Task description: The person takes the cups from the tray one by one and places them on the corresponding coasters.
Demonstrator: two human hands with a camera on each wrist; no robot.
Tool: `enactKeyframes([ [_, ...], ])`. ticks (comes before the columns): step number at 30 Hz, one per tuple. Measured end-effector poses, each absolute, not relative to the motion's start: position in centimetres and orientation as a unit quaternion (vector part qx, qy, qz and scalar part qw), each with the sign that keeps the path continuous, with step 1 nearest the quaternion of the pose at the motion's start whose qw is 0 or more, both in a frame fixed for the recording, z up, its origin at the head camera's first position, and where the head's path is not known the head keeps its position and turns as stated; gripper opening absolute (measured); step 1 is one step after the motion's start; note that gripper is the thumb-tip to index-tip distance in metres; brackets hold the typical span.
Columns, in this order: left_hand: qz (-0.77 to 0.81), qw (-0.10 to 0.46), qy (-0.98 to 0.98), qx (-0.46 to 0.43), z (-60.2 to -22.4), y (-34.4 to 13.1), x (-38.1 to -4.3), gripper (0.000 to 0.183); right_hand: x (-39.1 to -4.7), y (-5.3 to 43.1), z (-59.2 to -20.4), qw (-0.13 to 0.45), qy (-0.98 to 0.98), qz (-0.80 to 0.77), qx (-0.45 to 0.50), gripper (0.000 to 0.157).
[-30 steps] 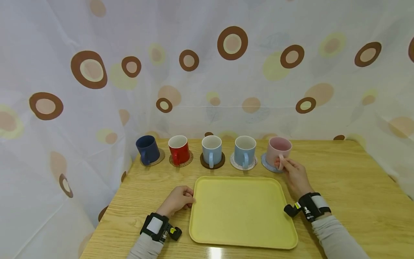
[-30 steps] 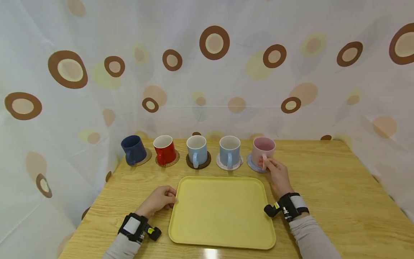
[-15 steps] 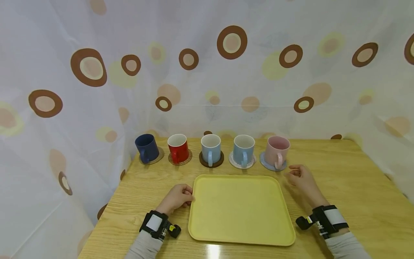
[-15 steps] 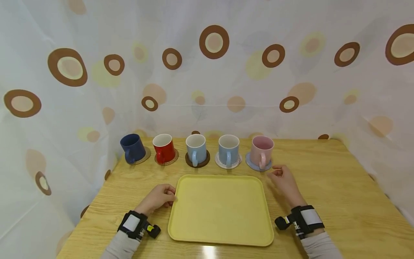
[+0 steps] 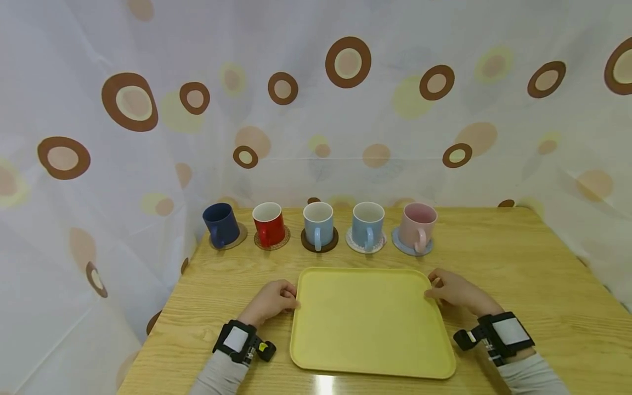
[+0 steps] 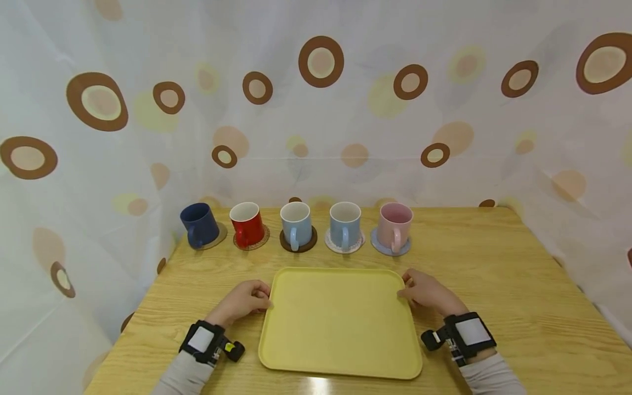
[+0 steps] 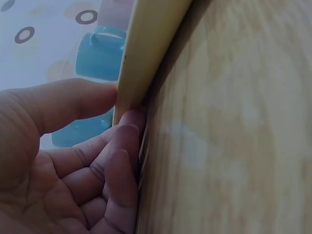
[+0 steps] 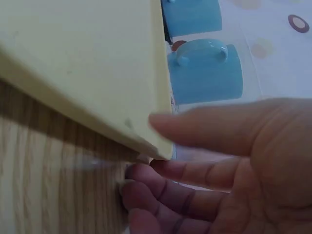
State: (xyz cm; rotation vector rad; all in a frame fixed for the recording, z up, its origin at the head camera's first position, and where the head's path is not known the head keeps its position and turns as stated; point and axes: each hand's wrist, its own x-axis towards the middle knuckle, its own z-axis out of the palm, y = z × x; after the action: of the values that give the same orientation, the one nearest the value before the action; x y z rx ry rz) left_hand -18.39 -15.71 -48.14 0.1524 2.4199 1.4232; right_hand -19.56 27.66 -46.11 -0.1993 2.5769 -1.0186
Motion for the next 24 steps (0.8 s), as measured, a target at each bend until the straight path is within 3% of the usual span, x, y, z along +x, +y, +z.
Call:
enactKeyframes([
  [6,0.487,0.175,0.853,0.070,-48.2,-15.3,-18.2,0.024,-19.1,28.2,-45.8,0.171,0.923,-0.335,-0.079,0.030],
  [24,0.467,0.176,0.864,0.063,-47.9,-15.3,-18.0,0.022,-18.1,36.3,-45.9,0.167,0.930,-0.324,-0.054,0.043],
])
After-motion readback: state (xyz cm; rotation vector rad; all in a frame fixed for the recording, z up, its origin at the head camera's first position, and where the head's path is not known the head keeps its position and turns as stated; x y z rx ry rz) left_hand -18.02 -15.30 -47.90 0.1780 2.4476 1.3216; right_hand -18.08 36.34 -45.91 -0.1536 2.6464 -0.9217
